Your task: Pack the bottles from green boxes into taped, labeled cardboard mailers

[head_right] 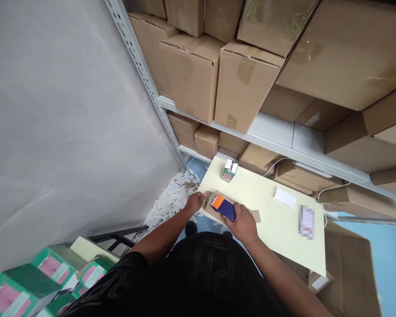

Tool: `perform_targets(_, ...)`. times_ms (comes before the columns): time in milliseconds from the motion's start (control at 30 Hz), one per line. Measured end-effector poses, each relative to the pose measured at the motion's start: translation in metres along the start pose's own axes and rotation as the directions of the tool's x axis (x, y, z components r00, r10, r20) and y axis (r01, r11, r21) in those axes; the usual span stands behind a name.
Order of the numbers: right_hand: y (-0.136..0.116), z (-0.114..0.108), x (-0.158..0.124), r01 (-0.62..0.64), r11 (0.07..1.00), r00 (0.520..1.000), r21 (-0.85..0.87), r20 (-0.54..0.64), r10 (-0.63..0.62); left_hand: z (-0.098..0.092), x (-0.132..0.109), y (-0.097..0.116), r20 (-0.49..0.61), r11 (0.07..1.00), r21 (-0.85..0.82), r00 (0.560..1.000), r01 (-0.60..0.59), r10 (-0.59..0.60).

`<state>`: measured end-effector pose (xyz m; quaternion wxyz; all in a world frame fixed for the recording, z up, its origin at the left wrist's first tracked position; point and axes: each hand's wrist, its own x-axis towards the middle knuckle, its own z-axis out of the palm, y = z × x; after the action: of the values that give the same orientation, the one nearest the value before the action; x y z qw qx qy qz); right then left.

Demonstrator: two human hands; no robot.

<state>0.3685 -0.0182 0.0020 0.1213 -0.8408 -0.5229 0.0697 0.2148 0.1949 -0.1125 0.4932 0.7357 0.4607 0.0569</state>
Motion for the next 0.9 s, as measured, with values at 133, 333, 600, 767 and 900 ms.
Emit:
perform_targets(133,0.001,0.005,-0.001,-0.031,0.999,0.999,0.01,-0.011,0.032,0.003,-0.011,-0.002,0.017,0.992,0.073,0.995,-0.098,0.097)
perform_targets(333,0.001,0.004,0.003,-0.025,0.998,1.0,0.058,0.0,0.025,-0.016,-0.018,0.025,0.277,0.819,0.065,0.799,-0.569,0.533)
perform_targets(600,0.0,-0.001,0.011,-0.096,0.993,0.995,0.066,0.048,0.093,0.008,-0.001,0.034,0.401,0.675,0.212,0.693,-0.707,0.6)
perform_targets(767,0.004,-0.016,0.011,-0.05,0.999,0.99,-0.001,0.134,0.05,0.005,-0.002,0.034,0.446,0.555,0.344,0.652,-0.757,0.613)
perform_targets(900,0.035,-0.036,-0.001,-0.055,0.998,0.982,-0.044,0.177,0.062,0.003,-0.003,0.041,0.46,0.504,0.416,0.653,-0.757,0.602)
